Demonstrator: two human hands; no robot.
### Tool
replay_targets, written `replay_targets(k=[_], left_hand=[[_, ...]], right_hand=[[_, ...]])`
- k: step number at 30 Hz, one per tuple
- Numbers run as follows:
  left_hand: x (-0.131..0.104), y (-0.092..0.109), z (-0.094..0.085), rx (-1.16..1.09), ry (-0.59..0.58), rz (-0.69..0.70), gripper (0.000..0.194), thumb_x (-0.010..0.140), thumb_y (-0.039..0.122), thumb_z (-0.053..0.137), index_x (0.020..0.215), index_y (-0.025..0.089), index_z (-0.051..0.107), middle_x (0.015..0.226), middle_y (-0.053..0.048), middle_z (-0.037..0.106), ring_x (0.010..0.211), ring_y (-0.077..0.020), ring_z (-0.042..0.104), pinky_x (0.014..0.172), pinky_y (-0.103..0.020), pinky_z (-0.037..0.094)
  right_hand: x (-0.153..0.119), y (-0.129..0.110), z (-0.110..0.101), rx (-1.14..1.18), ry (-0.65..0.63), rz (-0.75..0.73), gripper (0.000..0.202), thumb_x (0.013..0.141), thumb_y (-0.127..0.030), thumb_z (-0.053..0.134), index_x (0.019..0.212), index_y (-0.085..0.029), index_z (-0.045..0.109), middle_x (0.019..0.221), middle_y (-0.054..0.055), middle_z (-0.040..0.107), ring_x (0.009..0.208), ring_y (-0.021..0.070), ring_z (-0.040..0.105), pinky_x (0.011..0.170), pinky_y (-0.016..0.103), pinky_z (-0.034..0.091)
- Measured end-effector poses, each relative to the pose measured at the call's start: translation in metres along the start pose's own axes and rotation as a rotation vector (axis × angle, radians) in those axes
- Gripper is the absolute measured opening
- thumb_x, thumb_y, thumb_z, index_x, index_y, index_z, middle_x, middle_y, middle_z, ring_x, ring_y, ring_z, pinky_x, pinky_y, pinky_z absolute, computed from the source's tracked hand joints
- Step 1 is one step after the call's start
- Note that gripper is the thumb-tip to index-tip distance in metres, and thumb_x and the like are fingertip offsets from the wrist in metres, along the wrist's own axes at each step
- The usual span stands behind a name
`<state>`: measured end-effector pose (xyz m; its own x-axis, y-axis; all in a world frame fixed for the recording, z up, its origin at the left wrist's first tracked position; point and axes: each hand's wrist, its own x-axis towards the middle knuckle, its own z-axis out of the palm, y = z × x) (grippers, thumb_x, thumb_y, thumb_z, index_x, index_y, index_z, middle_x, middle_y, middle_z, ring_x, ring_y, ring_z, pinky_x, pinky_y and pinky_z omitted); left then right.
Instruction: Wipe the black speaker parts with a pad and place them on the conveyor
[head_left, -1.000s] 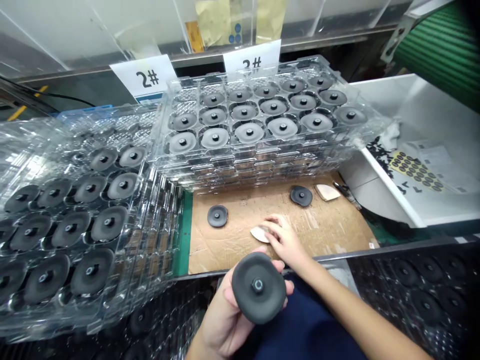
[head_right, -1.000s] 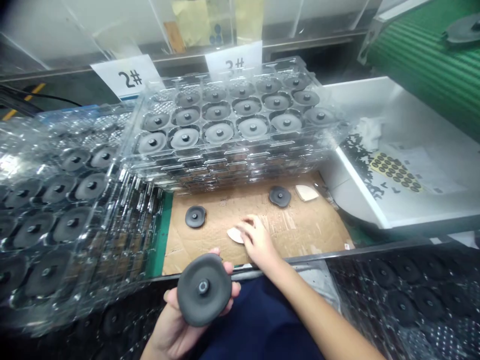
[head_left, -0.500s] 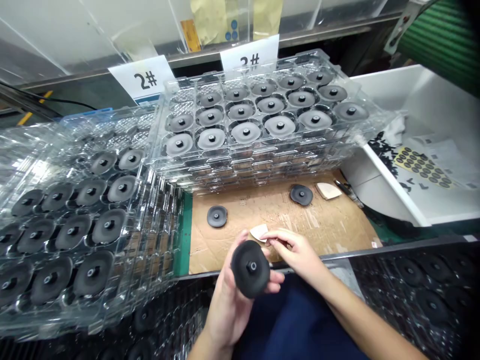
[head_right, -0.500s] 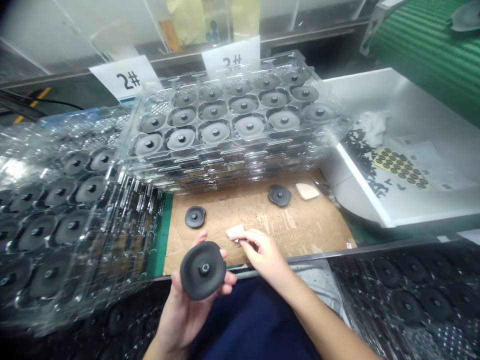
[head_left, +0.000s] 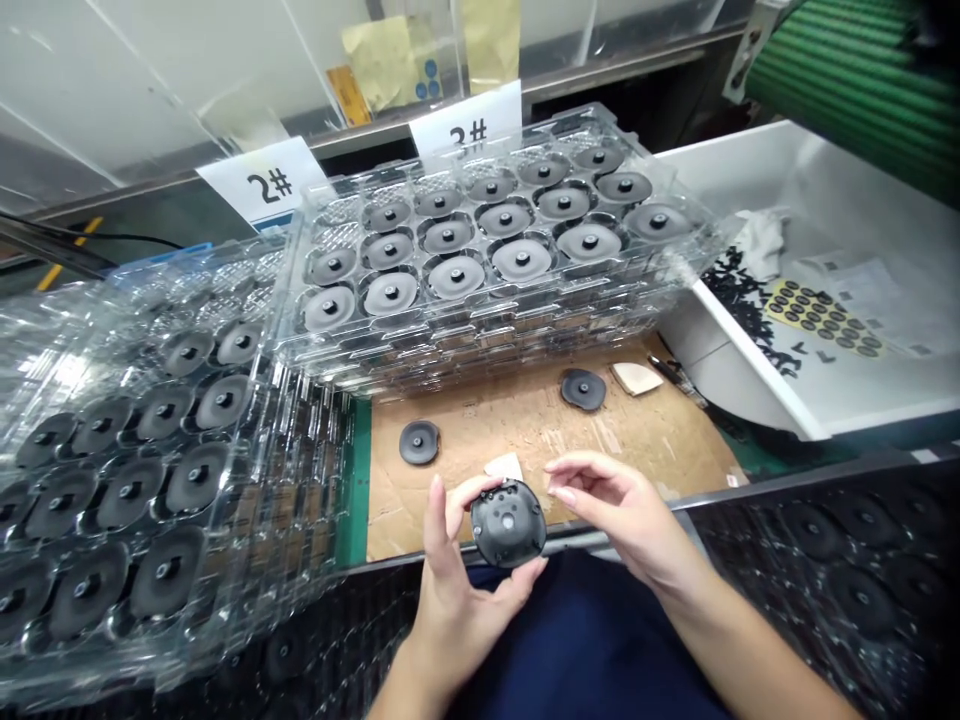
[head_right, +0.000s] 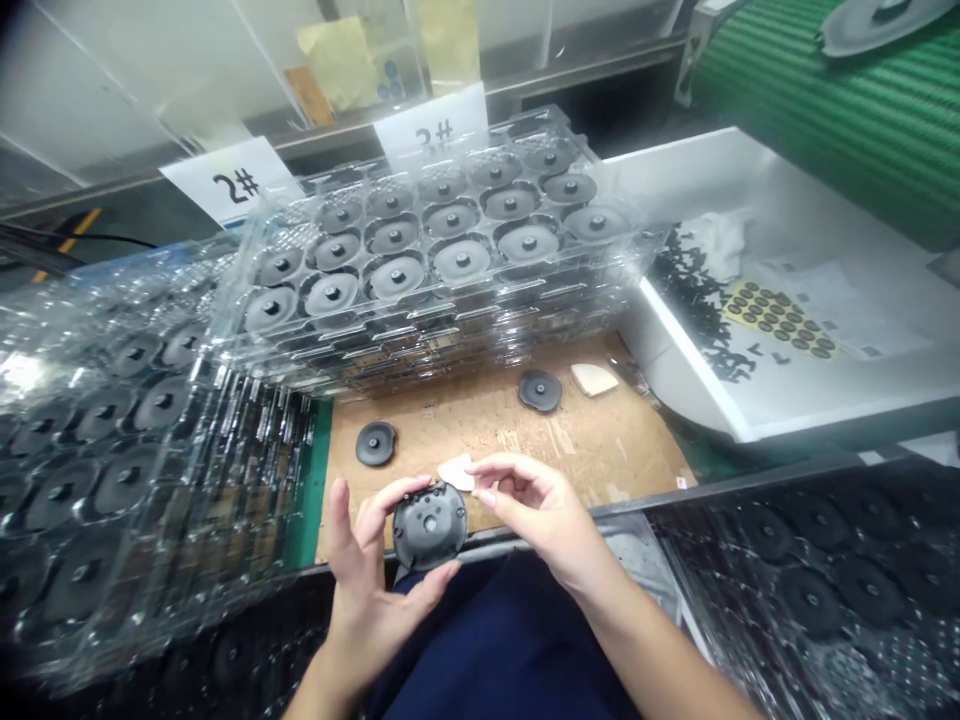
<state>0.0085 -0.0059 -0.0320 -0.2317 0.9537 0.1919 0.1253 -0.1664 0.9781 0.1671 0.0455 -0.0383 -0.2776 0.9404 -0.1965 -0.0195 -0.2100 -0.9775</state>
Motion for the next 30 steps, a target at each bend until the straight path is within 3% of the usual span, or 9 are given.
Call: replay_targets(k=[5, 8, 11, 14, 17, 19, 22, 25, 30], left_hand=[[0.002, 0.003, -0.003, 0.082, -0.130, -0.060, 0.101, 0.065, 0.007, 0.070, 0.139, 0.032, 0.005, 0.113, -0.006, 0.058, 0.106, -0.0232, 0.052, 0.096, -0.039, 0.034], [0.004, 0.006, -0.001, 0.082, -0.162, -0.107, 0.098, 0.064, 0.010, 0.072, 0.139, 0.032, 0.014, 0.112, -0.006, 0.060, 0.107, -0.0246, 0.053, 0.096, -0.038, 0.035], [0.008, 0.005, 0.001, 0.154, -0.256, -0.179, 0.079, 0.063, 0.015, 0.074, 0.132, 0.030, 0.038, 0.115, -0.007, 0.061, 0.109, -0.0261, 0.053, 0.097, -0.036, 0.035], [0.016, 0.001, -0.001, 0.263, -0.339, -0.280, 0.051, 0.071, 0.023, 0.066, 0.120, 0.030, 0.054, 0.111, -0.005, 0.066, 0.102, -0.0258, 0.059, 0.090, -0.034, 0.042], [0.030, 0.000, -0.010, 0.355, -0.322, -0.299, 0.019, 0.075, 0.025, 0.059, 0.090, 0.026, 0.070, 0.085, -0.004, 0.073, 0.080, -0.0237, 0.066, 0.073, -0.030, 0.051], [0.043, 0.006, -0.021, 0.443, -0.300, -0.280, 0.012, 0.072, 0.022, 0.060, 0.068, 0.023, 0.071, 0.066, -0.002, 0.072, 0.064, -0.0209, 0.066, 0.060, -0.025, 0.051], [0.070, 0.031, -0.043, 0.607, -0.266, -0.222, 0.007, 0.067, 0.022, 0.065, 0.063, 0.023, 0.071, 0.059, 0.001, 0.071, 0.056, -0.0181, 0.065, 0.054, -0.021, 0.050], [0.110, 0.063, -0.068, 0.790, -0.183, -0.120, 0.008, 0.068, 0.030, 0.067, 0.071, 0.027, 0.073, 0.072, 0.002, 0.074, 0.067, -0.0189, 0.068, 0.065, -0.023, 0.051], [0.215, 0.095, -0.107, 1.054, 0.000, 0.097, 0.021, 0.070, 0.041, 0.065, 0.085, 0.029, 0.071, 0.094, 0.001, 0.072, 0.093, -0.0227, 0.063, 0.094, -0.035, 0.041]], right_hand=[[-0.009, -0.021, -0.002, -0.009, -0.218, 0.013, 0.018, 0.076, -0.022, 0.065, 0.093, -0.023, 0.067, 0.082, 0.001, 0.064, 0.072, 0.0135, 0.056, 0.065, 0.026, 0.045], [-0.007, -0.021, -0.003, 0.082, -0.244, 0.064, 0.015, 0.070, -0.019, 0.070, 0.085, -0.021, 0.070, 0.077, 0.001, 0.063, 0.068, 0.0123, 0.051, 0.063, 0.025, 0.041], [0.000, -0.003, -0.005, 0.286, -0.176, 0.143, 0.021, 0.065, -0.028, 0.075, 0.082, -0.020, 0.067, 0.066, -0.002, 0.057, 0.062, 0.0109, 0.050, 0.059, 0.022, 0.040], [0.010, 0.019, -0.003, 0.335, -0.128, 0.154, 0.029, 0.070, -0.044, 0.067, 0.085, -0.021, 0.059, 0.064, -0.004, 0.049, 0.050, 0.0069, 0.042, 0.047, 0.018, 0.034], [0.024, 0.031, 0.006, 0.300, -0.143, 0.132, 0.029, 0.079, -0.047, 0.054, 0.088, -0.019, 0.057, 0.062, -0.004, 0.045, 0.041, 0.0044, 0.026, 0.037, 0.017, 0.026], [0.039, 0.032, 0.012, 0.224, -0.171, 0.076, 0.025, 0.082, -0.040, 0.052, 0.089, -0.017, 0.060, 0.063, -0.002, 0.048, 0.040, 0.0047, 0.025, 0.037, 0.018, 0.026], [0.073, 0.032, 0.012, 0.071, -0.144, -0.079, 0.014, 0.079, -0.022, 0.053, 0.086, -0.019, 0.064, 0.075, 0.001, 0.054, 0.056, 0.0098, 0.045, 0.053, 0.022, 0.040], [0.108, 0.040, 0.001, -0.069, -0.114, -0.226, 0.022, 0.072, -0.008, 0.051, 0.078, -0.021, 0.066, 0.087, 0.003, 0.057, 0.083, 0.0160, 0.052, 0.078, 0.027, 0.039], [0.137, 0.064, -0.011, -0.238, -0.149, -0.310, 0.027, 0.069, 0.000, 0.043, 0.072, -0.017, 0.064, 0.080, 0.003, 0.059, 0.080, 0.0170, 0.056, 0.076, 0.030, 0.041]])
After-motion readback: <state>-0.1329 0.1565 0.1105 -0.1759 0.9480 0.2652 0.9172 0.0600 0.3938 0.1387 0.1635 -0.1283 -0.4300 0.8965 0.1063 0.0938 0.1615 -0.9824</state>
